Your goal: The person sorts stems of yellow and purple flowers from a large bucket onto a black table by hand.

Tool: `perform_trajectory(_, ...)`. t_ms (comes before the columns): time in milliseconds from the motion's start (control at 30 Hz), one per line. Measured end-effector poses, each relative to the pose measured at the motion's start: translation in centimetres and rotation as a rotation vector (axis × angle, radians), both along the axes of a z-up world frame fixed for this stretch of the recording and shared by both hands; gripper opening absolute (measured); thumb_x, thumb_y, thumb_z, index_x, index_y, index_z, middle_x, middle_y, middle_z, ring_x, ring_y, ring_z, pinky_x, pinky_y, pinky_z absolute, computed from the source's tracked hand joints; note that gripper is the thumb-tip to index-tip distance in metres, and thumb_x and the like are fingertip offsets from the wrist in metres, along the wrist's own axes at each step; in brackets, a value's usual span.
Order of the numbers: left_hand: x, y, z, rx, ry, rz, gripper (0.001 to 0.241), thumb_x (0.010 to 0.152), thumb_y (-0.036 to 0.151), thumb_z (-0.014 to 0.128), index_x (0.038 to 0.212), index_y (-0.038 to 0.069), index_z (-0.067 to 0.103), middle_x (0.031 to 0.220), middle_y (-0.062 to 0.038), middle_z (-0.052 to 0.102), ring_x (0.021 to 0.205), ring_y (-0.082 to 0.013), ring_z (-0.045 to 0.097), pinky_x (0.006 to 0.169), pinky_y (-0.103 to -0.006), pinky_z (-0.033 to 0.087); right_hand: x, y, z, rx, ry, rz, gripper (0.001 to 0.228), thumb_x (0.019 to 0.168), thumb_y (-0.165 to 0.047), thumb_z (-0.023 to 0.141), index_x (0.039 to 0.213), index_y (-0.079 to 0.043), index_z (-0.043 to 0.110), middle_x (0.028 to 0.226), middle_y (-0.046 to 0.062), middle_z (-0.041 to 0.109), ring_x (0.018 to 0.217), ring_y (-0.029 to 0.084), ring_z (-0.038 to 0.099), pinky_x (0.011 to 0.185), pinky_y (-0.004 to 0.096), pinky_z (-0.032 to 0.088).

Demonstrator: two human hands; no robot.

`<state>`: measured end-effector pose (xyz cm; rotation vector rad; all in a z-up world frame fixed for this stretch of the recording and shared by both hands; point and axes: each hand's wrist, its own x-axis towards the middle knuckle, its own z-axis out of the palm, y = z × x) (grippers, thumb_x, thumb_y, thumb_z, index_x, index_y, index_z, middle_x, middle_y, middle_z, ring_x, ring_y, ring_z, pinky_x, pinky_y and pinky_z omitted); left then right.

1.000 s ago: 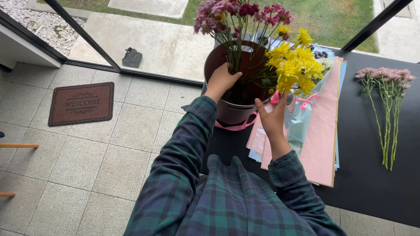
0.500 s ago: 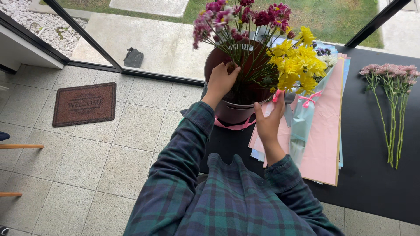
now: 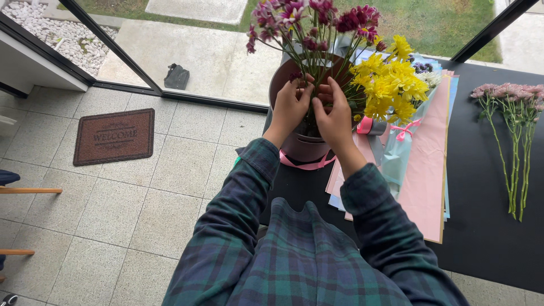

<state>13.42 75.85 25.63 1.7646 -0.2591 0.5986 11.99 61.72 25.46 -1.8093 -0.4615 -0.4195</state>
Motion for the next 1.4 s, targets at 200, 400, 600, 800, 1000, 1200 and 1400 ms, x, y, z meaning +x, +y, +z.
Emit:
perform_trajectory(200, -0.2, -0.1, -0.2, -0.082, 0.060, -0.036, 0.026, 0.094, 0.000, 0.065, 0.115, 0.015, 0.065, 0.100, -0.012, 0.073, 0.091, -0.0304, 0.075, 0.075, -0.0433, 0.064, 2.1, 0.6, -0.7, 0.064, 0.065, -0.041, 0.019, 0.100, -0.006, 0.069, 0.119, -0.006, 0.066, 0.099, 0.011, 0.071, 0.090, 0.026, 0.073, 0.068, 0.035, 0.059)
perform_trajectory(400, -0.1, 0.2, -0.1, -0.169, 0.256, -0.070, 0.046, 0.086, 0.008, 0.066, 0.132, 0.014, 0.059, 0.121, -0.016, 0.069, 0.113, -0.0365, 0.069, 0.086, -0.0534, 0.060, 0.9, 0.4, -0.4, 0.061, 0.088, 0.015, 0.006, 0.101, -0.002, 0.064, 0.106, -0.007, 0.065, 0.096, 0.015, 0.070, 0.087, 0.034, 0.074, 0.071, 0.040, 0.060)
perform_trajectory(600, 0.3, 0.7, 0.2, -0.108, 0.383, -0.092, 0.071, 0.085, 0.015, 0.065, 0.152, 0.008, 0.043, 0.149, -0.023, 0.052, 0.137, -0.0433, 0.052, 0.110, -0.0645, 0.045, 1.5, 0.2, -0.9, 0.061, 0.083, -0.017, 0.006, 0.100, -0.004, 0.068, 0.103, -0.008, 0.067, 0.095, 0.010, 0.072, 0.086, 0.026, 0.076, 0.069, 0.034, 0.061)
perform_trajectory(800, 1.3, 1.1, -1.3, -0.045, 0.409, -0.015, 0.066, 0.084, 0.013, 0.062, 0.146, -0.001, 0.043, 0.144, -0.027, 0.044, 0.133, -0.0448, 0.053, 0.107, -0.0608, 0.048, 0.9, -0.3, -0.1, 0.171, 0.068, -0.057, 0.005, 0.104, -0.004, 0.059, 0.107, -0.004, 0.062, 0.094, 0.012, 0.070, 0.083, 0.021, 0.073, 0.070, 0.031, 0.058)
perform_trajectory(1000, 1.6, 1.2, -2.1, 0.013, 0.345, 0.101, 0.019, 0.089, 0.007, 0.057, 0.104, -0.004, 0.054, 0.114, -0.017, 0.045, 0.100, -0.0329, 0.065, 0.081, -0.0452, 0.058, 0.5, -0.3, 0.2, 0.228, 0.030, -0.054, 0.007, 0.106, -0.004, 0.056, 0.111, -0.003, 0.060, 0.096, 0.012, 0.068, 0.085, 0.020, 0.072, 0.071, 0.030, 0.056)
perform_trajectory(1200, 1.5, 1.3, -2.4, 0.003, 0.319, 0.064, 0.041, 0.096, 0.014, 0.063, 0.130, -0.002, 0.046, 0.118, -0.018, 0.053, 0.114, -0.0347, 0.065, 0.092, -0.0445, 0.057, 0.4, -0.1, 0.1, 0.237, -0.002, -0.072, 0.008, 0.106, -0.003, 0.056, 0.112, -0.003, 0.062, 0.096, 0.010, 0.067, 0.085, 0.019, 0.071, 0.071, 0.029, 0.056)
perform_trajectory(1400, -1.2, 0.8, 1.6, -0.071, 0.396, 0.011, 0.073, 0.099, 0.016, 0.062, 0.158, -0.006, 0.025, 0.141, -0.021, 0.060, 0.131, -0.0299, 0.061, 0.110, -0.0450, 0.052, 0.2, -0.1, 0.5, 0.188, -0.018, -0.085, 0.010, 0.105, -0.002, 0.057, 0.109, -0.004, 0.066, 0.095, 0.010, 0.068, 0.085, 0.020, 0.072, 0.069, 0.029, 0.057)
